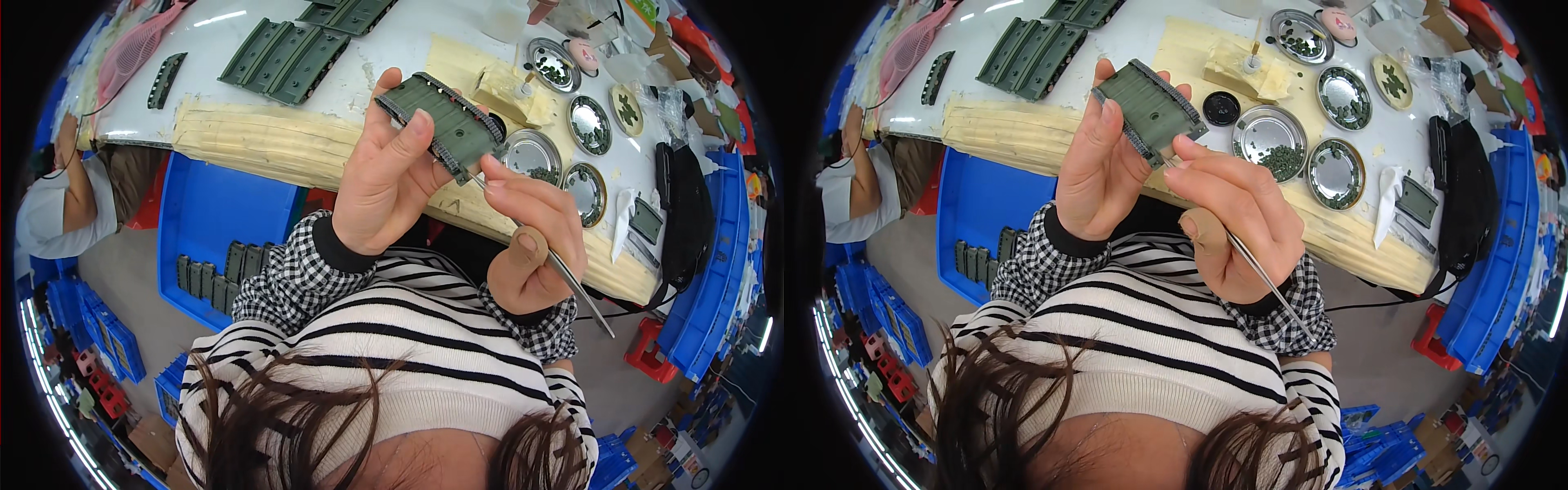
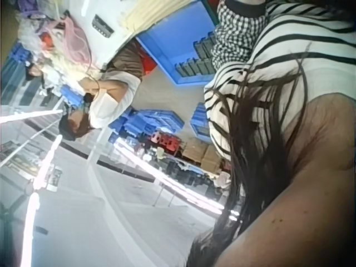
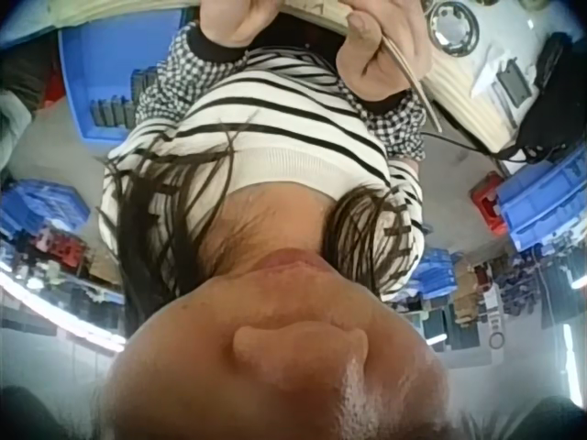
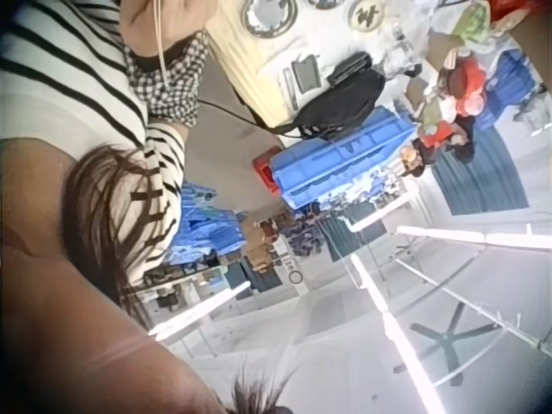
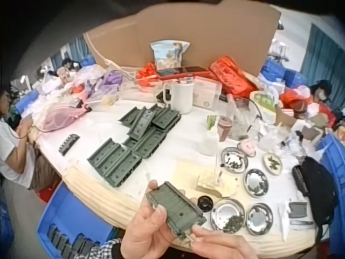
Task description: The recorder is assembling small parts onto a toy tank hull using a metal tool.
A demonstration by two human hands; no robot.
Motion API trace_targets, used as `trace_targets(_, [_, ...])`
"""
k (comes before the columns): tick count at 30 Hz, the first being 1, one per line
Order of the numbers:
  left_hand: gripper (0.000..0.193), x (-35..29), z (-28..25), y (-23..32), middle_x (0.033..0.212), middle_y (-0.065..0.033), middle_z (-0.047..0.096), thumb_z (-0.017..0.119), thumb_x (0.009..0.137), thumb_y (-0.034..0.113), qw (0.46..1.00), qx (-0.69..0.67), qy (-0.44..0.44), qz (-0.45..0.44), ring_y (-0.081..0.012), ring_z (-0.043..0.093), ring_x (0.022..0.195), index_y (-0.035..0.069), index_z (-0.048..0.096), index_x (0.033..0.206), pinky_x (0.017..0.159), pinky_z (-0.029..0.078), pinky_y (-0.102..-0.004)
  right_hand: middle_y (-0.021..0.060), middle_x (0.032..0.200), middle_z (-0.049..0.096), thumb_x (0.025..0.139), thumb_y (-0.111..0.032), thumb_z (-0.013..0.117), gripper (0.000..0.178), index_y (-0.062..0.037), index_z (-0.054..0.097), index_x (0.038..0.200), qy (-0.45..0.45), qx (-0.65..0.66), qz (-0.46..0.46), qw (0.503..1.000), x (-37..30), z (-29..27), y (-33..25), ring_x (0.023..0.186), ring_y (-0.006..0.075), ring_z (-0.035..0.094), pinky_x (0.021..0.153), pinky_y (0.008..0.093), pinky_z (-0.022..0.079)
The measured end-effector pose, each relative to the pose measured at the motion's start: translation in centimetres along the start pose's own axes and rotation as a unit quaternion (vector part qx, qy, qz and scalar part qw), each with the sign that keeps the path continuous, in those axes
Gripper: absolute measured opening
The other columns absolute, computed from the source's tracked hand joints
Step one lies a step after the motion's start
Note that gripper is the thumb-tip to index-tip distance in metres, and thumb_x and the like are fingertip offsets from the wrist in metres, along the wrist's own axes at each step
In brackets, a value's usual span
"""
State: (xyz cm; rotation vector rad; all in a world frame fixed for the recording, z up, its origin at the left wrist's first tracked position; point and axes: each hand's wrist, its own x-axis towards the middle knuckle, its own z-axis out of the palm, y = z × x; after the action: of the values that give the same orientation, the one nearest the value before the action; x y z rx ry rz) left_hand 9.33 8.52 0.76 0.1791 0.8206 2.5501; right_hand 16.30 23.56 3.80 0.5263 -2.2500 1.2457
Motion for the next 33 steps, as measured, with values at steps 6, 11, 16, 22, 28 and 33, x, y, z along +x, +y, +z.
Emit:
trace_targets(6, [0.039,0.0,-0.1,-0.1,0.136,-0.0140,0.043,0.043,0.100,0.025,1.000,-0.006,-0.020,0.005,-0.0333,0.037,0.133,0.023,0.030,0.137,0.103,0.043,-0.0454,0.0198,0.105,0.062,0.087,-0.008,0.062,0.021,0.0017,0.063,0.106,-0.005,-0.014,-0.015,1.000,0.0,-0.1,-0.1,0.099,0.0312,0.065,0.079,0.0337,0.055])
trace_targets(11, [0.039,-0.1,-0.1,0.0,0.137,-0.0143,0.041,0.043,0.100,0.025,1.000,-0.006,-0.024,0.003,-0.0332,0.036,0.133,0.024,0.031,0.137,0.103,0.043,-0.0453,0.0194,0.106,0.062,0.085,-0.007,0.065,0.023,0.0012,0.063,0.107,-0.017,-0.015,-0.025,0.999,0.1,-0.3,-0.3,0.098,0.0314,0.066,0.079,0.0344,0.055])
trace_targets(16, [0.039,-0.1,-0.1,0.0,0.138,-0.0141,0.041,0.043,0.100,0.026,1.000,-0.004,-0.026,0.005,-0.0331,0.037,0.133,0.024,0.031,0.137,0.103,0.043,-0.0454,0.0194,0.106,0.062,0.085,-0.008,0.065,0.024,0.0010,0.063,0.107,-0.019,-0.025,-0.019,0.999,0.2,-0.4,-0.5,0.098,0.0315,0.066,0.079,0.0344,0.056])
trace_targets(22, [0.038,-0.1,-0.1,0.0,0.136,-0.0143,0.043,0.044,0.100,0.027,0.999,-0.020,-0.029,-0.002,-0.0327,0.037,0.133,0.022,0.032,0.136,0.104,0.042,-0.0455,0.0191,0.107,0.062,0.092,-0.021,0.057,0.026,0.0003,0.062,0.107,0.001,-0.004,-0.018,1.000,-0.1,-0.3,-0.2,0.095,0.0293,0.066,0.079,0.0342,0.055])
trace_targets(28, [0.040,0.2,-0.1,0.5,0.127,-0.0177,0.047,0.050,0.095,0.041,0.981,-0.177,0.018,-0.082,-0.0325,0.042,0.128,0.009,0.049,0.119,0.107,0.042,-0.0437,0.0165,0.096,0.063,0.098,-0.049,0.031,0.056,-0.0013,0.059,0.101,0.136,0.071,0.017,0.988,-0.9,0.2,0.2,0.088,0.0277,0.067,0.078,0.0337,0.053])
trace_targets(33, [0.050,0.9,1.4,1.6,0.112,-0.0144,0.051,0.060,0.089,0.040,0.948,-0.264,0.075,-0.159,-0.0290,0.052,0.116,-0.003,0.045,0.110,0.101,0.049,-0.0374,0.0167,0.094,0.066,0.099,-0.051,0.024,0.061,-0.0022,0.060,0.102,0.175,0.027,0.012,0.984,-0.9,0.3,0.9,0.085,0.0246,0.066,0.078,0.0326,0.051])
